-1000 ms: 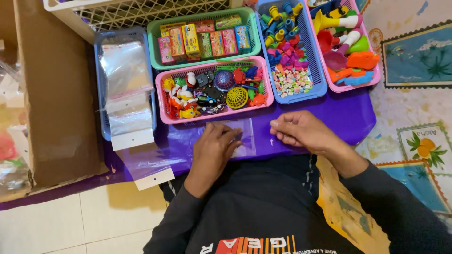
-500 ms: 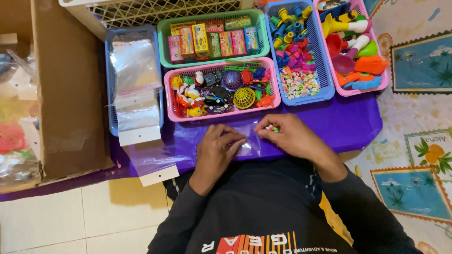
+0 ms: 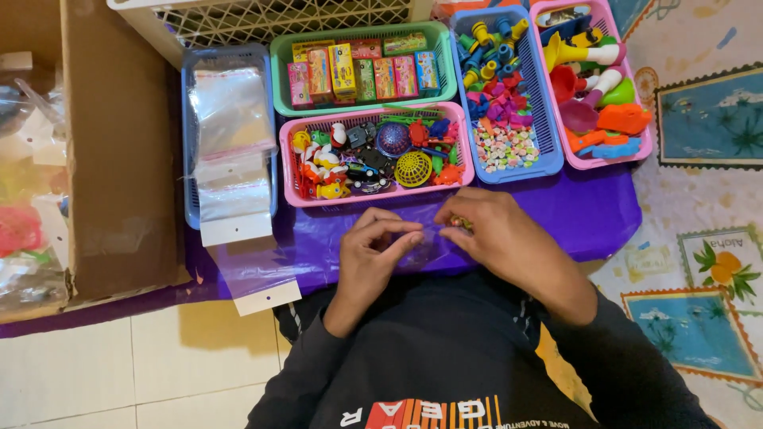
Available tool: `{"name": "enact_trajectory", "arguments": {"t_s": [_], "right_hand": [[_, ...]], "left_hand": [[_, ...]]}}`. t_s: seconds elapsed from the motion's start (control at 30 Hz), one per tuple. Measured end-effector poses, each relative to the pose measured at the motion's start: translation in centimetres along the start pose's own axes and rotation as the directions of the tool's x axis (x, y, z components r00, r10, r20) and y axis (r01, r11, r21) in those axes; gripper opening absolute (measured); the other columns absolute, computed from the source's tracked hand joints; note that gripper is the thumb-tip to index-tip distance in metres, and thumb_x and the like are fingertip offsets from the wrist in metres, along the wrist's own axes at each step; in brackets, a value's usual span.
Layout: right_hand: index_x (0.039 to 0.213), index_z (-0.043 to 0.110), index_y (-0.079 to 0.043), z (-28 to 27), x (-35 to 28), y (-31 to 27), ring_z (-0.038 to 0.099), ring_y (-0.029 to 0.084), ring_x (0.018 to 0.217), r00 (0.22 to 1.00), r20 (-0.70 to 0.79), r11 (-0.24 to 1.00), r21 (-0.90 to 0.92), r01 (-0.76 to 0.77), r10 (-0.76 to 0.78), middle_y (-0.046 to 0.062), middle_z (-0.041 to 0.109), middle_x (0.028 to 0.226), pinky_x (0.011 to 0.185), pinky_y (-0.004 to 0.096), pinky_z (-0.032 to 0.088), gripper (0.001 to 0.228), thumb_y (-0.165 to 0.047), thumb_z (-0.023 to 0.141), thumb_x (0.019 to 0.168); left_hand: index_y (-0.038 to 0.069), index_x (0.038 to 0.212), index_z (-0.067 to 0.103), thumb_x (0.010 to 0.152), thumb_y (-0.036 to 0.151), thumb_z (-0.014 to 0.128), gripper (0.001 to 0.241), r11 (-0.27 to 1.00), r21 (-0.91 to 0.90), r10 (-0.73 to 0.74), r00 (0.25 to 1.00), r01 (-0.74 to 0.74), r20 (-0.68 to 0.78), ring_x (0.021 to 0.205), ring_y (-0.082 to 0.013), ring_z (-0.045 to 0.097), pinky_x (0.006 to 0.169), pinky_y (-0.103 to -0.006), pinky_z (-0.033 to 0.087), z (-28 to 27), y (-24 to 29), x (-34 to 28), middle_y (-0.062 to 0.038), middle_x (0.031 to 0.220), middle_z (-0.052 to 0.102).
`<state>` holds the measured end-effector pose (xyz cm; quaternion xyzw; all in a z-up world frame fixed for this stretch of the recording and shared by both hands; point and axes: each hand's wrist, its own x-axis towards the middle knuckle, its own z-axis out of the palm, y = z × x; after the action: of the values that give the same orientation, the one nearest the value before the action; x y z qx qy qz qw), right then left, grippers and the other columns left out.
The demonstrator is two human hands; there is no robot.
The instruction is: Picking small toys from various bins and placing them into small plastic bags for packaging.
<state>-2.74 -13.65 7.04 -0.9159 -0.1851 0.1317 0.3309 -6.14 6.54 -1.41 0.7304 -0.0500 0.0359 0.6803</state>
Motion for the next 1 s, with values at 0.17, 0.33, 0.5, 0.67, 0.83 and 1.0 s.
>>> {"name": "enact_trajectory", "arguments": {"t_s": [0.17, 0.33, 0.5, 0.67, 0.83, 1.0], "right_hand": [[0.094, 0.075, -0.008, -1.2, 0.1, -2.2, 0.074, 0.038, 0.088, 0.998, 0.029, 0.999, -0.008, 0.05, -0.05, 0.015, 0.074, 0.088, 0.078, 0.043, 0.059, 0.008, -0.009, 0.076, 0.086], [0.096, 0.074, -0.005, -1.4, 0.2, -2.4, 0.075, 0.039, 0.089, 0.994, 0.062, 0.995, -0.045, 0.088, -0.085, 0.016, 0.074, 0.089, 0.078, 0.045, 0.059, 0.01, -0.006, 0.075, 0.086], [0.102, 0.073, -0.006, -1.4, 0.3, -2.3, 0.075, 0.035, 0.092, 0.992, 0.049, 0.992, -0.043, 0.114, -0.112, 0.014, 0.075, 0.095, 0.079, 0.041, 0.061, 0.015, -0.005, 0.074, 0.087], [0.105, 0.072, -0.004, -1.6, 0.4, -2.5, 0.074, 0.04, 0.095, 0.991, 0.048, 0.99, -0.062, 0.13, -0.127, 0.017, 0.074, 0.096, 0.08, 0.044, 0.06, 0.019, -0.005, 0.074, 0.086], [0.107, 0.072, -0.003, -1.9, 0.5, -3.2, 0.074, 0.04, 0.097, 0.99, 0.042, 0.989, -0.055, 0.14, -0.137, 0.018, 0.074, 0.097, 0.081, 0.044, 0.061, 0.021, -0.004, 0.074, 0.086], [0.11, 0.071, -0.001, -1.7, 0.1, -3.3, 0.075, 0.041, 0.096, 0.981, 0.005, 0.981, 0.006, 0.193, -0.193, 0.019, 0.074, 0.1, 0.083, 0.045, 0.061, 0.023, -0.001, 0.073, 0.087]], "left_hand": [[0.019, 0.097, 0.085, 0.081, 0.014, 0.087, 0.017, 0.997, -0.074, -0.023, 1.0, 0.024, 0.021, 0.067, -0.0095, 0.052, 0.06, -0.0233, 0.045, 0.3, -0.5, 0.2, -0.001, 0.084, 0.069], [0.015, 0.098, 0.085, 0.082, 0.013, 0.087, 0.017, 0.991, -0.134, -0.021, 0.999, 0.024, 0.024, 0.07, -0.0109, 0.055, 0.064, -0.0246, 0.046, 0.5, -1.1, 0.2, -0.004, 0.085, 0.071], [0.014, 0.098, 0.084, 0.083, 0.013, 0.086, 0.015, 0.989, -0.144, -0.021, 0.999, 0.024, 0.025, 0.072, -0.0114, 0.058, 0.066, -0.0252, 0.048, 0.3, -1.1, 0.4, -0.005, 0.087, 0.072], [0.011, 0.098, 0.084, 0.083, 0.011, 0.086, 0.015, 0.984, -0.179, -0.023, 1.0, 0.026, 0.019, 0.072, -0.011, 0.058, 0.065, -0.0244, 0.049, 0.4, -1.6, 0.4, -0.006, 0.086, 0.07], [0.008, 0.099, 0.083, 0.084, 0.008, 0.085, 0.015, 0.971, -0.236, -0.044, 0.999, 0.046, 0.01, 0.07, -0.0109, 0.059, 0.064, -0.024, 0.052, 0.5, -1.4, 0.4, -0.008, 0.085, 0.07], [0.004, 0.1, 0.083, 0.084, 0.006, 0.084, 0.015, 0.963, -0.265, -0.046, 0.999, 0.047, 0.011, 0.074, -0.0136, 0.065, 0.068, -0.0255, 0.056, 0.3, -1.2, 0.5, -0.009, 0.085, 0.068]]}}
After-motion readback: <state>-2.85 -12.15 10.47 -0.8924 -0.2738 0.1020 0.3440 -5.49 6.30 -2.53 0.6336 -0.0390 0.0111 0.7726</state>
